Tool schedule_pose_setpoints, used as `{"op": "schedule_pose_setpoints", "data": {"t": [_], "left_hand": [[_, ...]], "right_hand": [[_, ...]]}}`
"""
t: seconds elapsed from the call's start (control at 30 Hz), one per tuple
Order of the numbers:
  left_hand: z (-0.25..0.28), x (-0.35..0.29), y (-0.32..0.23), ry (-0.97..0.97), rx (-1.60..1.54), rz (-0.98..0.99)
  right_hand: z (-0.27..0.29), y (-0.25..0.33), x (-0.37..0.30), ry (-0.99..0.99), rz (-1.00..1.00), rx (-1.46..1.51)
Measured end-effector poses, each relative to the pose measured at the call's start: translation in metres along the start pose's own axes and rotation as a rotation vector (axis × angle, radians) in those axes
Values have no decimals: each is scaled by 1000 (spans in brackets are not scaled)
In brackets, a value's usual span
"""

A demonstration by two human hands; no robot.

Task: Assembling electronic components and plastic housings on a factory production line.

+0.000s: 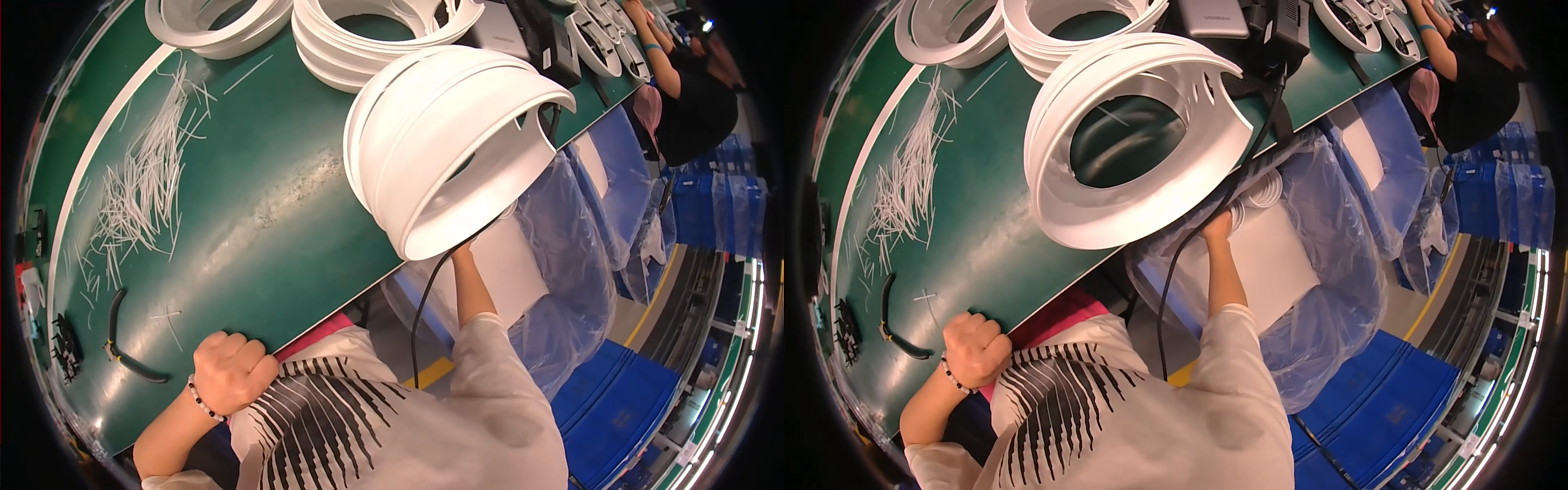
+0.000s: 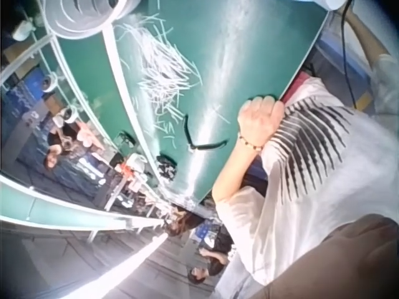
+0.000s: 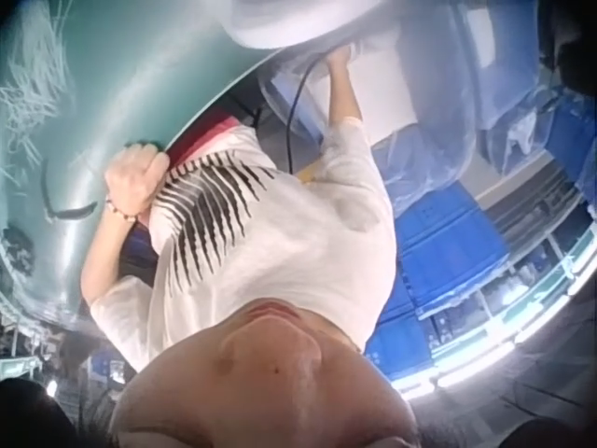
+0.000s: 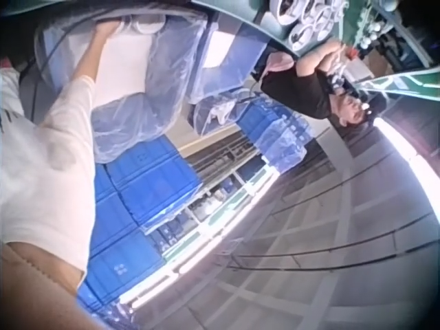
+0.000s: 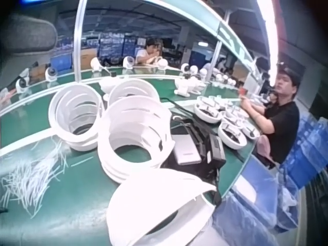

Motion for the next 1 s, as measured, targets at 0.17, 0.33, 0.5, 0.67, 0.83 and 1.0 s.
{"op": "schedule_pose_setpoints", "data": {"t": [0.17, 0.33, 0.5, 0.67, 0.83, 1.0], "left_hand": [[2, 3, -2, 15, -12, -3], [-1, -1, -1, 17, -2, 7], [0, 0, -1, 5, -7, 0], [1, 5, -3, -17, -3, -24], [3, 4, -4, -35, 26, -14], [1, 3, -4, -47, 10, -25]], "right_hand": [[-35, -35, 4, 204, -18, 62], [-81, -34, -22, 522, -27, 236], [-58, 23, -36, 746, -60, 344], [-74, -12, -84, 844, -175, 118], [-18, 19, -108, 508, -696, 1150], [74, 39, -117, 466, -560, 1403]]}}
Point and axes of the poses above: each hand's wrist, its own x-axis towards the middle knuckle, its own z-axis out of the back of the hand, y = z × x, the point moved 8 cm from there along x, towards the middle knuckle
